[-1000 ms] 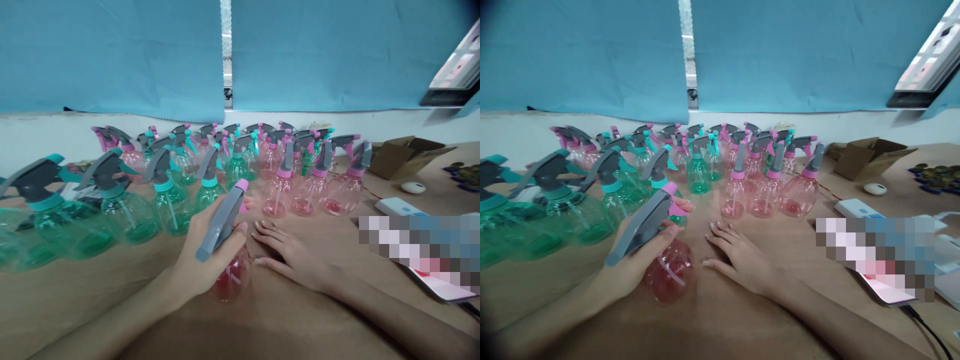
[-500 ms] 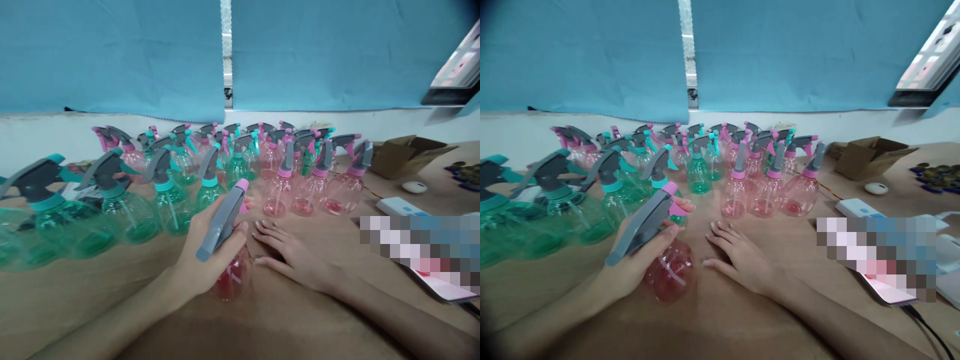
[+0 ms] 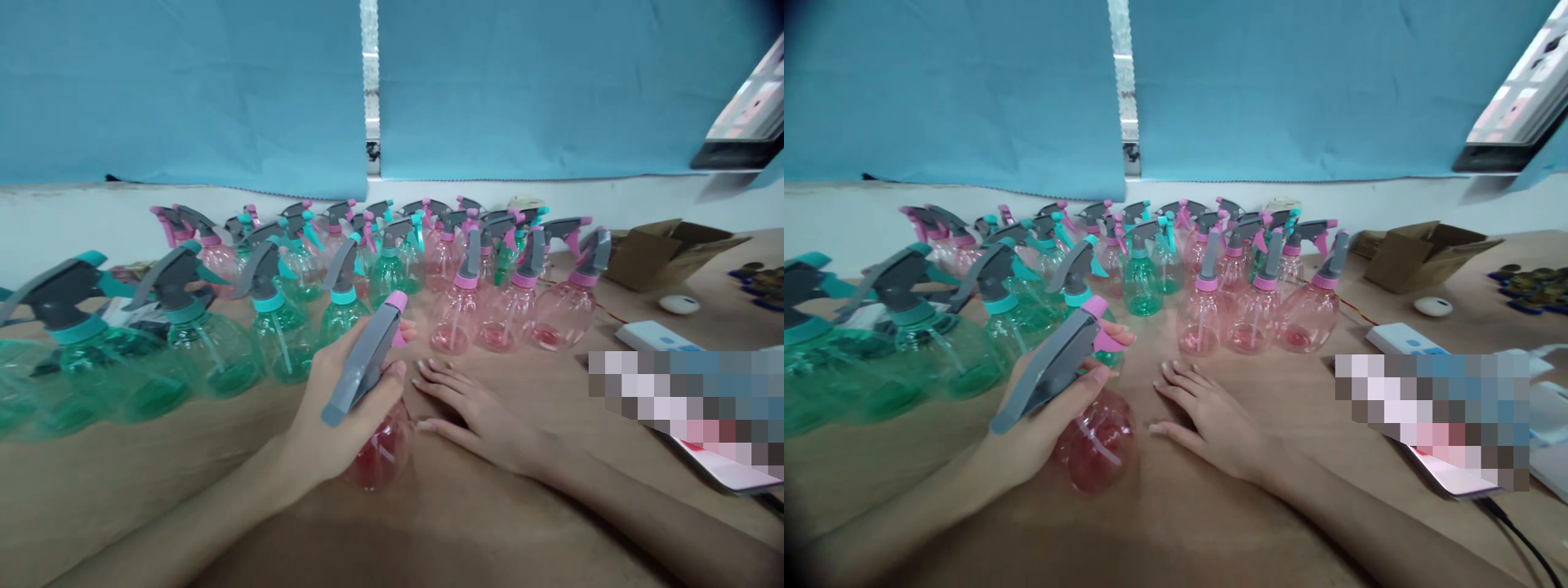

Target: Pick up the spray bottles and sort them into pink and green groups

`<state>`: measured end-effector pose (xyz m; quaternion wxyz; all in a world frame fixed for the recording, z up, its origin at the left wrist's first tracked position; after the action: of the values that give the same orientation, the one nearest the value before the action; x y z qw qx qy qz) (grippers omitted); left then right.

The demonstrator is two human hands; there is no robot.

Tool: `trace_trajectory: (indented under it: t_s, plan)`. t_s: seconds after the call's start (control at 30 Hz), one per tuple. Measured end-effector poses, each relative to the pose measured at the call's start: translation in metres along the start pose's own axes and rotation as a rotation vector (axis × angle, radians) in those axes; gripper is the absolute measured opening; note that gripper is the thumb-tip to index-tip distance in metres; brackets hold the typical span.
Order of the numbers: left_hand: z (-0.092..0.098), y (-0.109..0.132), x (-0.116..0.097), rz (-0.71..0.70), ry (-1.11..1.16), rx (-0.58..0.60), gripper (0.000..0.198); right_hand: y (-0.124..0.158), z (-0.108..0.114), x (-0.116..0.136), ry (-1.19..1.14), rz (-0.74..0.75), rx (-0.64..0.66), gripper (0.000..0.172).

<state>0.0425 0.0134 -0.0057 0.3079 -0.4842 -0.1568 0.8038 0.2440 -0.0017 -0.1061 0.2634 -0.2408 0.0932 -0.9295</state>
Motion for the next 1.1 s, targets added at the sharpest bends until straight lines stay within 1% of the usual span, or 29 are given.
trace_trajectory:
  t_s: [0.13, 0.33, 0.5, 0.63, 0.77, 0.9, 1.0, 1.1]
  plan:
    - [0.001, 0.0, -0.002, 0.025, -0.005, -0.004, 0.006, 0.0, -0.001, -0.001, -0.001, -0.001, -0.003, 0.06]
    - [0.006, -0.004, -0.012, 0.068, 0.067, 0.062, 0.009, 0.0, 0.0, 0.0, -0.011, 0.003, -0.01, 0.059]
    - [0.006, -0.002, -0.01, 0.078, 0.125, 0.074, 0.01, 0.0, 0.001, 0.001, -0.001, 0.002, 0.006, 0.059]
    - [0.007, 0.0, -0.008, 0.097, 0.159, 0.092, 0.01, 0.0, 0.0, 0.0, -0.02, 0.0, -0.006, 0.059]
    - [0.006, -0.001, -0.007, 0.08, 0.135, 0.069, 0.01, 0.0, 0.001, 0.001, -0.03, -0.007, -0.01, 0.059]
    - [0.004, -0.001, 0.0, 0.1, 0.082, 0.026, 0.01, 0.001, 0.001, 0.001, -0.03, -0.004, -0.013, 0.059]
    - [0.001, 0.0, 0.002, 0.077, 0.062, -0.004, 0.019, 0.001, 0.0, 0.0, -0.023, 0.008, -0.019, 0.058]
    - [0.0, 0.002, -0.001, 0.041, 0.021, -0.028, 0.028, 0.0, 0.0, -0.001, -0.016, 0.008, -0.022, 0.059]
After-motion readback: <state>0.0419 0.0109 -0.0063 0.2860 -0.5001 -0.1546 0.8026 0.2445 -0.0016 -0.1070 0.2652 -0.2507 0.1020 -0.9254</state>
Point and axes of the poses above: each hand's wrist, its own y-axis away from the middle knuckle, its own z-axis out of the back of the hand, x = y × z, the point moved 1 cm from there along -y, towards the middle knuckle, and after that the axes turned 5 degrees about -x, right-handed, at the moved point
